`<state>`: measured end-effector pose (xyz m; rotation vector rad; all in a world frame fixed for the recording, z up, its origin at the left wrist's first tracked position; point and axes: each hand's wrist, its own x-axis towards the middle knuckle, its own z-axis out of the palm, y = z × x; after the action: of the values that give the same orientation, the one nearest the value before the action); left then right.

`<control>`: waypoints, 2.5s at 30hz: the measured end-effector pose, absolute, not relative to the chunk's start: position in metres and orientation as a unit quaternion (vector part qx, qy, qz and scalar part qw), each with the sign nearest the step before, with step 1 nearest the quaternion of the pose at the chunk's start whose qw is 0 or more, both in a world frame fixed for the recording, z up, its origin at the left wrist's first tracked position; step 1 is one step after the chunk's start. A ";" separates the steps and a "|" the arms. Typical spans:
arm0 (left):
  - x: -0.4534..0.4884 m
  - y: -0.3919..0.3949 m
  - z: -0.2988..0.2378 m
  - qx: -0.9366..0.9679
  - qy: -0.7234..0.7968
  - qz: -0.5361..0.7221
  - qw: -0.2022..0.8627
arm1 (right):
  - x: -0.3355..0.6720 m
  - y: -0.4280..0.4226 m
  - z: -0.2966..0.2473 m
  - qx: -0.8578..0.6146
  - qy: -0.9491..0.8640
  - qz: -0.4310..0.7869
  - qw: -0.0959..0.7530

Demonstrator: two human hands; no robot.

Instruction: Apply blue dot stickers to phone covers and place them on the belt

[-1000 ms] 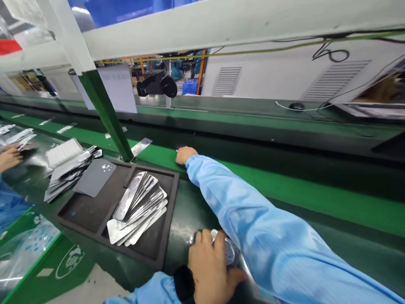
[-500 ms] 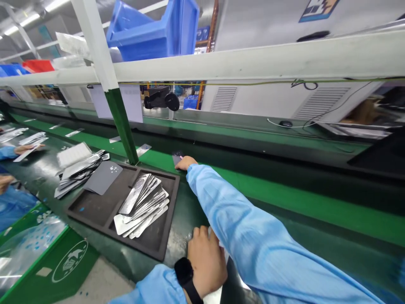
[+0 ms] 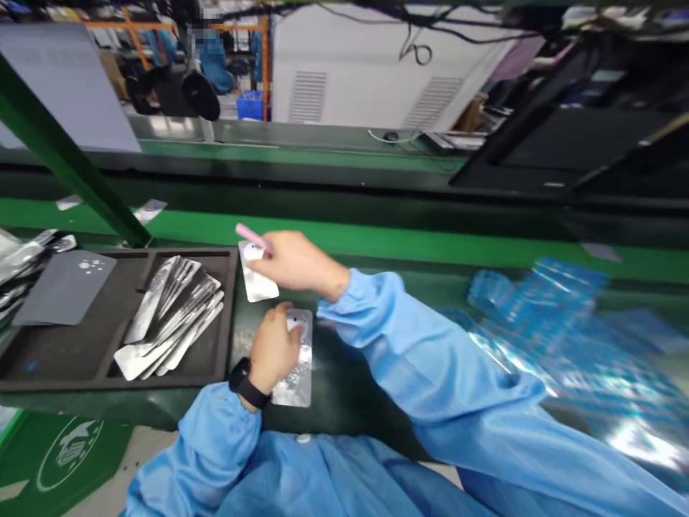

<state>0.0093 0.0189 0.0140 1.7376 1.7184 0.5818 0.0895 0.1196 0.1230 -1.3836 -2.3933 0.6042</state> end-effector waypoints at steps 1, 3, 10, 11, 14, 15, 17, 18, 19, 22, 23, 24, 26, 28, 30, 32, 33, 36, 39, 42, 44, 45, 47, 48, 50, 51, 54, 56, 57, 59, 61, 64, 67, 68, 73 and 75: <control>0.006 0.019 0.013 0.655 0.647 0.232 0.316 | 0.108 0.112 0.128 -0.501 -0.801 0.249 0.213; 0.002 0.020 0.014 0.642 0.649 0.240 0.330 | 0.151 0.096 0.131 -0.524 -0.709 0.331 0.336; 0.004 0.024 0.024 0.630 0.658 0.212 0.353 | 0.237 0.046 0.048 -0.556 -0.557 0.527 0.320; 0.006 0.025 0.024 0.640 0.654 0.205 0.348 | 0.236 0.042 0.035 -0.553 -0.543 0.552 0.308; 0.011 0.025 0.020 0.680 0.629 0.199 0.321 | 0.229 0.033 0.009 -0.555 -0.497 0.576 0.337; 0.013 0.023 0.018 0.697 0.616 0.200 0.309 | 0.228 0.032 0.006 -0.562 -0.483 0.570 0.355; 0.013 0.020 0.014 0.735 0.582 0.200 0.284 | 0.226 0.030 0.007 -0.578 -0.472 0.549 0.377; 0.013 0.018 0.012 0.755 0.562 0.196 0.275 | 0.226 0.031 0.009 -0.585 -0.477 0.536 0.379; 0.012 0.016 0.010 0.771 0.545 0.190 0.268 | 0.226 0.033 0.013 -0.590 -0.488 0.525 0.372; 0.009 0.014 0.006 0.799 0.515 0.176 0.256 | 0.224 0.047 0.021 -0.597 -0.524 0.514 0.324; 0.008 0.013 0.004 0.802 0.512 0.175 0.253 | 0.222 0.053 0.023 -0.593 -0.532 0.520 0.307; 0.007 0.013 0.003 0.804 0.510 0.176 0.251 | 0.219 0.059 0.023 -0.586 -0.538 0.530 0.295; 0.006 0.012 0.000 0.807 0.505 0.180 0.247 | 0.214 0.070 0.021 -0.567 -0.541 0.549 0.289; 0.005 0.011 -0.002 0.810 0.503 0.184 0.238 | 0.210 0.076 0.017 -0.557 -0.535 0.563 0.296; 0.006 0.009 -0.003 0.811 0.508 0.185 0.225 | 0.209 0.077 0.013 -0.558 -0.522 0.570 0.302; 0.006 0.007 -0.003 0.813 0.510 0.181 0.215 | 0.211 0.074 0.009 -0.565 -0.508 0.572 0.308; 0.006 0.007 -0.003 0.815 0.508 0.180 0.213 | 0.213 0.072 0.007 -0.568 -0.503 0.572 0.311; 0.007 0.005 -0.004 0.824 0.494 0.183 0.208 | 0.219 0.065 0.006 -0.576 -0.496 0.567 0.317; 0.006 0.004 -0.005 0.831 0.482 0.193 0.199 | 0.221 0.061 0.007 -0.584 -0.494 0.560 0.317; 0.005 0.003 -0.005 0.834 0.478 0.194 0.195 | 0.220 0.061 0.008 -0.598 -0.486 0.554 0.317; 0.003 0.003 -0.004 0.834 0.479 0.189 0.198 | 0.220 0.061 0.009 -0.604 -0.481 0.552 0.314; 0.003 0.003 -0.003 0.833 0.481 0.187 0.200 | 0.220 0.062 0.009 -0.605 -0.480 0.553 0.313; 0.002 0.003 -0.002 0.830 0.486 0.182 0.205 | 0.221 0.062 0.009 -0.600 -0.484 0.558 0.308; 0.002 0.003 -0.001 0.828 0.488 0.180 0.207 | 0.221 0.063 0.009 -0.598 -0.486 0.559 0.305; 0.002 0.003 -0.001 0.825 0.494 0.177 0.212 | 0.222 0.063 0.009 -0.597 -0.485 0.564 0.300; 0.002 0.002 0.000 0.823 0.496 0.175 0.214 | 0.222 0.064 0.010 -0.597 -0.483 0.568 0.298; 0.003 0.001 0.001 0.817 0.505 0.168 0.220 | 0.221 0.064 0.013 -0.599 -0.471 0.575 0.298; 0.003 0.001 0.002 0.814 0.511 0.162 0.222 | 0.220 0.065 0.015 -0.602 -0.468 0.575 0.295; 0.003 0.000 0.002 0.813 0.514 0.160 0.221 | 0.219 0.065 0.015 -0.603 -0.469 0.575 0.292; 0.002 0.000 0.003 0.811 0.520 0.155 0.218 | 0.218 0.065 0.016 -0.602 -0.472 0.576 0.288; 0.002 -0.001 0.003 0.809 0.526 0.153 0.214 | 0.217 0.065 0.015 -0.602 -0.473 0.575 0.289; 0.002 -0.001 0.001 0.808 0.530 0.158 0.205 | 0.217 0.066 0.012 -0.610 -0.471 0.565 0.296; 0.002 -0.002 -0.002 0.810 0.526 0.167 0.200 | 0.220 0.066 0.012 -0.599 -0.461 0.578 0.308; 0.002 -0.002 -0.002 0.810 0.524 0.169 0.200 | 0.221 0.064 0.013 -0.589 -0.455 0.588 0.317; 0.003 -0.002 -0.004 0.813 0.517 0.172 0.205 | 0.215 0.044 0.022 -0.545 -0.455 0.595 0.377; 0.003 -0.002 -0.004 0.814 0.514 0.175 0.208 | 0.205 0.033 0.022 -0.540 -0.464 0.598 0.368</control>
<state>0.0035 -0.0024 -0.0040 2.2647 1.4316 0.4873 0.2053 0.0329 0.0223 -1.3868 -1.1913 1.5368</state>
